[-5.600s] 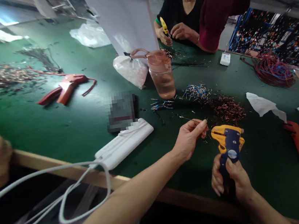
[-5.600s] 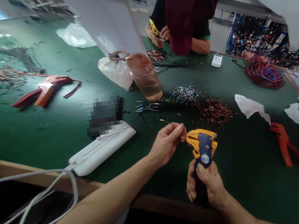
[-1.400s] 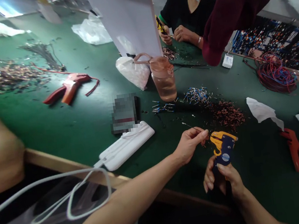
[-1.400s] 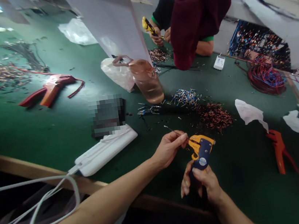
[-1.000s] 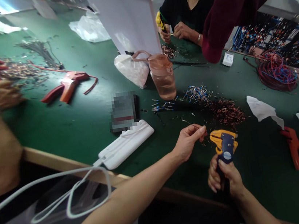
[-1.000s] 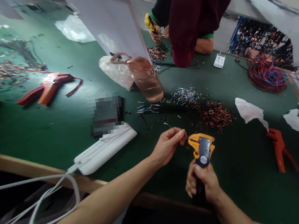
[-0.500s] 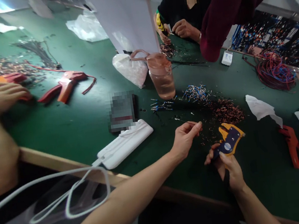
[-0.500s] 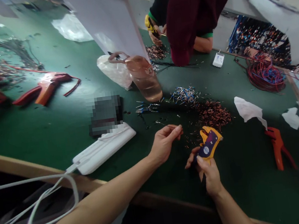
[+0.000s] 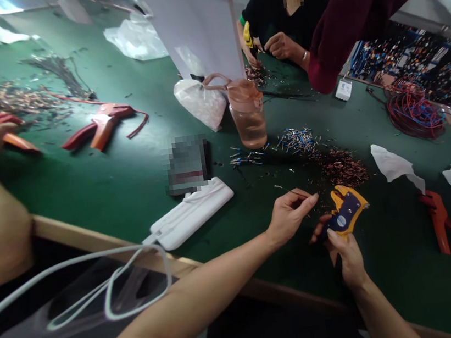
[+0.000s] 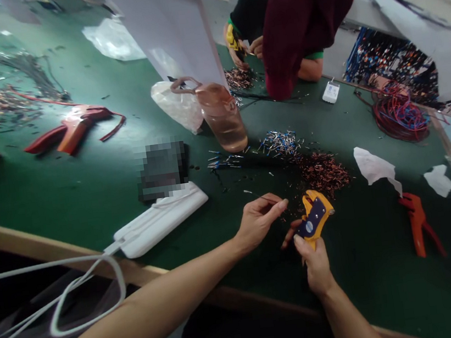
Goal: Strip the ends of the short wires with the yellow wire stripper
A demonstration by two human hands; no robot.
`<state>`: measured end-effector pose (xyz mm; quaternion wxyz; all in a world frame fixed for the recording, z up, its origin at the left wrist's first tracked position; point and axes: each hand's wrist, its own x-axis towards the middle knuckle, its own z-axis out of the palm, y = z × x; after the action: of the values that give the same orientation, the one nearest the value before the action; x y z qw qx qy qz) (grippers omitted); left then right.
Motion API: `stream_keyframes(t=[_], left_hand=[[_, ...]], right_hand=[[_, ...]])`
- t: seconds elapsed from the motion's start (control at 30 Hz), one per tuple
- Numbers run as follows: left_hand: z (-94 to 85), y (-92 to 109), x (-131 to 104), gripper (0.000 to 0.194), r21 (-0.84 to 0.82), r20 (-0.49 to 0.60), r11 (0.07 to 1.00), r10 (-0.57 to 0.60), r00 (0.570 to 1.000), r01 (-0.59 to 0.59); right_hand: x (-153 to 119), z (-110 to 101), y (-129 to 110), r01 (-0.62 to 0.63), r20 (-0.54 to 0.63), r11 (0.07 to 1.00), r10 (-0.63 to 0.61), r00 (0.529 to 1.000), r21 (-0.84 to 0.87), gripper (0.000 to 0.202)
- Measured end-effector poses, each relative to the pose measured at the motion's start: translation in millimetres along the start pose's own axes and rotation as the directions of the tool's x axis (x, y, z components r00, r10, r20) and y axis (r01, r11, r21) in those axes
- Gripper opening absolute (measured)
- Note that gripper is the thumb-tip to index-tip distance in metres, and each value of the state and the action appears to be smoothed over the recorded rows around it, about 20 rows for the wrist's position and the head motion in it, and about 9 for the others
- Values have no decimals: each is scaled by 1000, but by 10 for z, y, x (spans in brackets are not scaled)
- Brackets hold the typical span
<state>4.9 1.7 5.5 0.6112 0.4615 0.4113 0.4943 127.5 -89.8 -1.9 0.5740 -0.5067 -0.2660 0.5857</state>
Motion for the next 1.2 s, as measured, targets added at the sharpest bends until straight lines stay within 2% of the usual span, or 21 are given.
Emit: stream_keyframes(t=[0.27,0.5,0.67,0.8,0.93,1.07,1.2], left_hand=[[32,22,-47,26,-5,71,1000,27,997,-27],[13,29,-91,25,15,170,1000,16,985,-19],[-11,34,-90,22,28,234,998,54,971,-62],[-14,38,-90,23,39,248,997,49,967,-61],[-15,43,-68,26,14,194,1000,18,981,-21],[-38,32,14,30,-82,43,994,-74,996,78],[-59,1,111,30,-177,-86,981,-95,992,79]], right_hand=[[6,64,-85,4,-14,996,-6,1000,-86,28],[28,27,-24,53,-27,989,-57,998,-135,28],[37,37,8,89,-14,970,-95,995,-228,38],[34,53,16,38,-44,992,-44,998,-119,44],[52,41,1,-41,-63,998,44,997,45,42],[90,14,-68,-64,-25,969,72,997,238,26],[125,-32,-146,-107,-2,920,116,993,376,23]])
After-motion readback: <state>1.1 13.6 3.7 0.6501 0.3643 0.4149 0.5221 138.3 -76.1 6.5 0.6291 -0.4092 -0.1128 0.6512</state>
